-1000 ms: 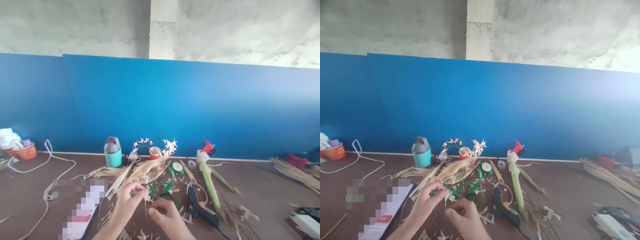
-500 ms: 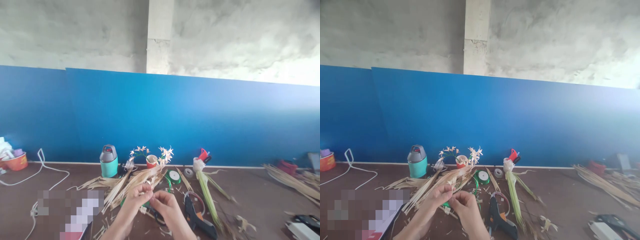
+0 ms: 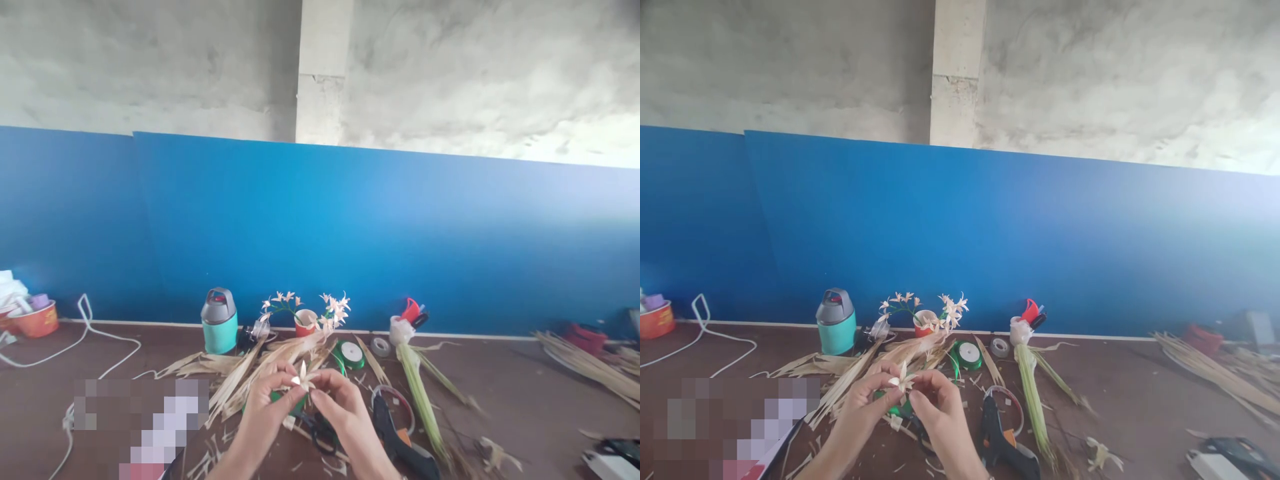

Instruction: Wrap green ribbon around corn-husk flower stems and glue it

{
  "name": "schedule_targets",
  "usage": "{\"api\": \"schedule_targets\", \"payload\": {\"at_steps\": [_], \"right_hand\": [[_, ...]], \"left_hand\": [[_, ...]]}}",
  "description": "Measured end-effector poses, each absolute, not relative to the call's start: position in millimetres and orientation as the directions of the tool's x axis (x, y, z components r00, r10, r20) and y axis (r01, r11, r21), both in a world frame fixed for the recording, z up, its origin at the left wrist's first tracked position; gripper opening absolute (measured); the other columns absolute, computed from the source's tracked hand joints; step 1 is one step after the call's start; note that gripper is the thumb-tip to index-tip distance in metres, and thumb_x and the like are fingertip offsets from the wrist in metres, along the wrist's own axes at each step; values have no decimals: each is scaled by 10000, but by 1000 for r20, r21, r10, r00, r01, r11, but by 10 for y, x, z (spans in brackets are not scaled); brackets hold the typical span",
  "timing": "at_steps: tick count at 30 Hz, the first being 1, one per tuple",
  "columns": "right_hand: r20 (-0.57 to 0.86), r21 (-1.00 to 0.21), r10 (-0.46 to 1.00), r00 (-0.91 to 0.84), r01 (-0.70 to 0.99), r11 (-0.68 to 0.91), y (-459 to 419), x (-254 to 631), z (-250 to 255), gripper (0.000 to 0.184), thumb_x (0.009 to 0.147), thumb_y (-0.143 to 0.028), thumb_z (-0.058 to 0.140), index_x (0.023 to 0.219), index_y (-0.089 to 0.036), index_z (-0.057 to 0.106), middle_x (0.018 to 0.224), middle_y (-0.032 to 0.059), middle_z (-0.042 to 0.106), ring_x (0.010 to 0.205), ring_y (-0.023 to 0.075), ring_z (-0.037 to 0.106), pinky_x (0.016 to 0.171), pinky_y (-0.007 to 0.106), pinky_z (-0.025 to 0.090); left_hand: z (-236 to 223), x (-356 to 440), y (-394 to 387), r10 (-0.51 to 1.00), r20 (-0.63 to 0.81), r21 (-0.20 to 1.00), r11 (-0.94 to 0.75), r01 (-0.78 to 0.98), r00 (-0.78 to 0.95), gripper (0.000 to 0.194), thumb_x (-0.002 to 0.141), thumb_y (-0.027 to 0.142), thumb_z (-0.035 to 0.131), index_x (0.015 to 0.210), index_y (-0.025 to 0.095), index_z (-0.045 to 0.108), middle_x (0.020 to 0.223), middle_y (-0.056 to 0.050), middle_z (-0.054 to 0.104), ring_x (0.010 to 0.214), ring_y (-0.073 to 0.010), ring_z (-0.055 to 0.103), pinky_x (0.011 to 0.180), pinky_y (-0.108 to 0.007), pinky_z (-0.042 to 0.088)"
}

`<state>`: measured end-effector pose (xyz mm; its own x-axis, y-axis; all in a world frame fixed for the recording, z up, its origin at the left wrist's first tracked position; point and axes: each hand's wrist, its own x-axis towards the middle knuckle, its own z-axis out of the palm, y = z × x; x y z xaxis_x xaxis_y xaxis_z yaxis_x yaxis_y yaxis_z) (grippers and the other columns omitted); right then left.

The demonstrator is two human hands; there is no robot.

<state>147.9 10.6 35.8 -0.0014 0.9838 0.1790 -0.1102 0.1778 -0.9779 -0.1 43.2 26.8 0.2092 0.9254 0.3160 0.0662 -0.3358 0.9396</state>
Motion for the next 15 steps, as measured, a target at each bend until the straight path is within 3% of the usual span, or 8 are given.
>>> {"api": "schedule_targets", "payload": {"at_steps": [5, 9, 15], "right_hand": [[173, -971, 984, -49, -178, 162, 92, 1489, 400, 236, 698, -370, 697, 787, -155, 651, 719, 12, 606, 685, 146, 515, 660, 246, 407], [91, -967, 996, 14, -239, 92, 103, 1491, 401, 228, 663, -357, 726, 727, -166, 619, 671, -11, 593, 633, 130, 507, 615, 226, 402], [76, -979, 990, 123, -180, 97, 138, 1485, 381, 236, 661, -371, 712, 685, -168, 595, 673, -7, 594, 643, 141, 521, 597, 221, 417]], "left_hand": [[231, 36, 443, 915, 330, 930, -357, 86, 231, 259, 705, 415, 650, 612, 173, 663, 795, -42, 571, 774, -193, 555, 723, -278, 445], [221, 75, 430, 921, 276, 944, -313, 101, 274, 248, 684, 426, 661, 659, 181, 690, 768, -44, 624, 774, -204, 563, 724, -289, 442], [161, 131, 383, 958, 54, 991, -86, 100, 283, 246, 676, 419, 653, 662, 176, 693, 678, -13, 670, 687, -189, 576, 666, -272, 418]]}}
